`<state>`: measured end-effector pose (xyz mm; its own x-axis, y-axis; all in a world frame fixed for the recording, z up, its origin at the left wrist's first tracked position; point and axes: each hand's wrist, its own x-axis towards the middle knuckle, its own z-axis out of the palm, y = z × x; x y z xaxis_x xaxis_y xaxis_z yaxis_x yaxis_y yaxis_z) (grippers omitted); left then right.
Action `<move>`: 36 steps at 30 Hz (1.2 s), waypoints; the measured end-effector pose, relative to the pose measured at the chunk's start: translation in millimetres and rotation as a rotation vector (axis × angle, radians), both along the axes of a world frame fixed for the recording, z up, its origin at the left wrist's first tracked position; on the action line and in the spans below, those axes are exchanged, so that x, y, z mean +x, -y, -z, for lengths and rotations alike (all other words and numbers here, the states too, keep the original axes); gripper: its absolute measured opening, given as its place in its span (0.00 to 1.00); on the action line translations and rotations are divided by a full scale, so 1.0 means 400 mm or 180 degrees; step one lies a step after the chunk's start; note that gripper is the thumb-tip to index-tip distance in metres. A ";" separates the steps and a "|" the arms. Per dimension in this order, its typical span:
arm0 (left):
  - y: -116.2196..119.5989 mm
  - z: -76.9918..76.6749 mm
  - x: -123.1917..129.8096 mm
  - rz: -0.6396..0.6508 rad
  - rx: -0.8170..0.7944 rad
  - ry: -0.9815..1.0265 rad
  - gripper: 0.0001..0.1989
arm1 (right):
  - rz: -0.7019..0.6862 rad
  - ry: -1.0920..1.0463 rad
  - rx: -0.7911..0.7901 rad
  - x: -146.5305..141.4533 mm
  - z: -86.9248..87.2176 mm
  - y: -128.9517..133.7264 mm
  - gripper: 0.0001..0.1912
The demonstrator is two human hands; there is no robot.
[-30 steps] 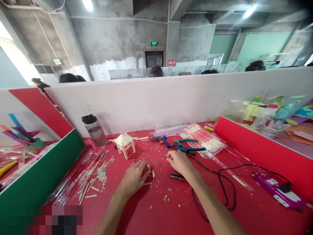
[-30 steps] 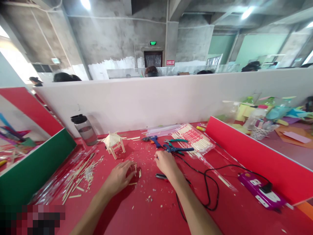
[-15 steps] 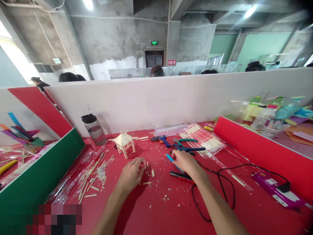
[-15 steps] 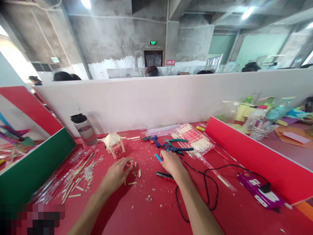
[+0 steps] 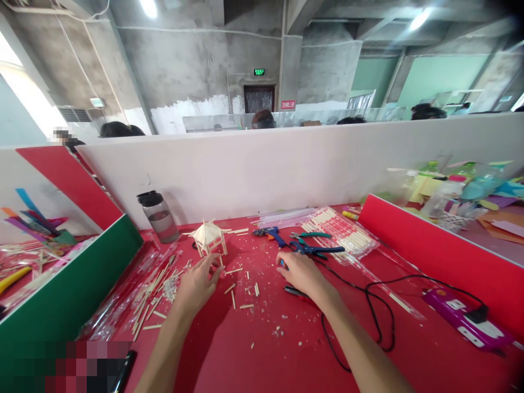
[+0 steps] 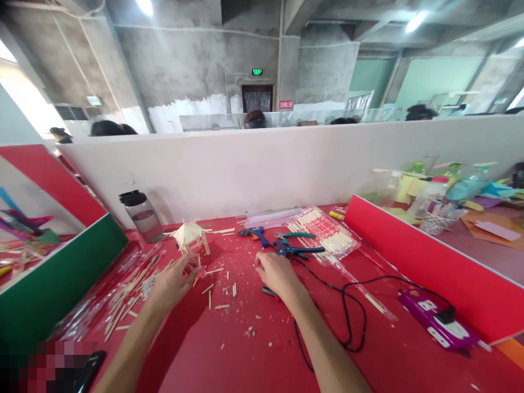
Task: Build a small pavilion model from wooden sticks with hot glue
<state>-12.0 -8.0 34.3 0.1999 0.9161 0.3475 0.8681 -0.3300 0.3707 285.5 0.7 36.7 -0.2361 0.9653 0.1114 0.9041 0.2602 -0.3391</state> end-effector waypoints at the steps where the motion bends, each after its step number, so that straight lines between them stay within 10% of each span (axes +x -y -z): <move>1: 0.000 -0.003 -0.004 -0.0038 -0.0024 -0.0041 0.13 | -0.0140 -0.0054 0.0025 -0.010 0.000 0.005 0.06; 10: -0.007 0.005 -0.034 -0.0212 -0.0395 -0.0493 0.16 | -0.1497 -0.0139 -0.0084 -0.120 0.005 0.071 0.07; 36: 0.003 -0.002 -0.024 -0.0117 -0.0611 -0.0660 0.15 | -0.2406 -0.0314 0.0576 -0.234 0.074 0.091 0.13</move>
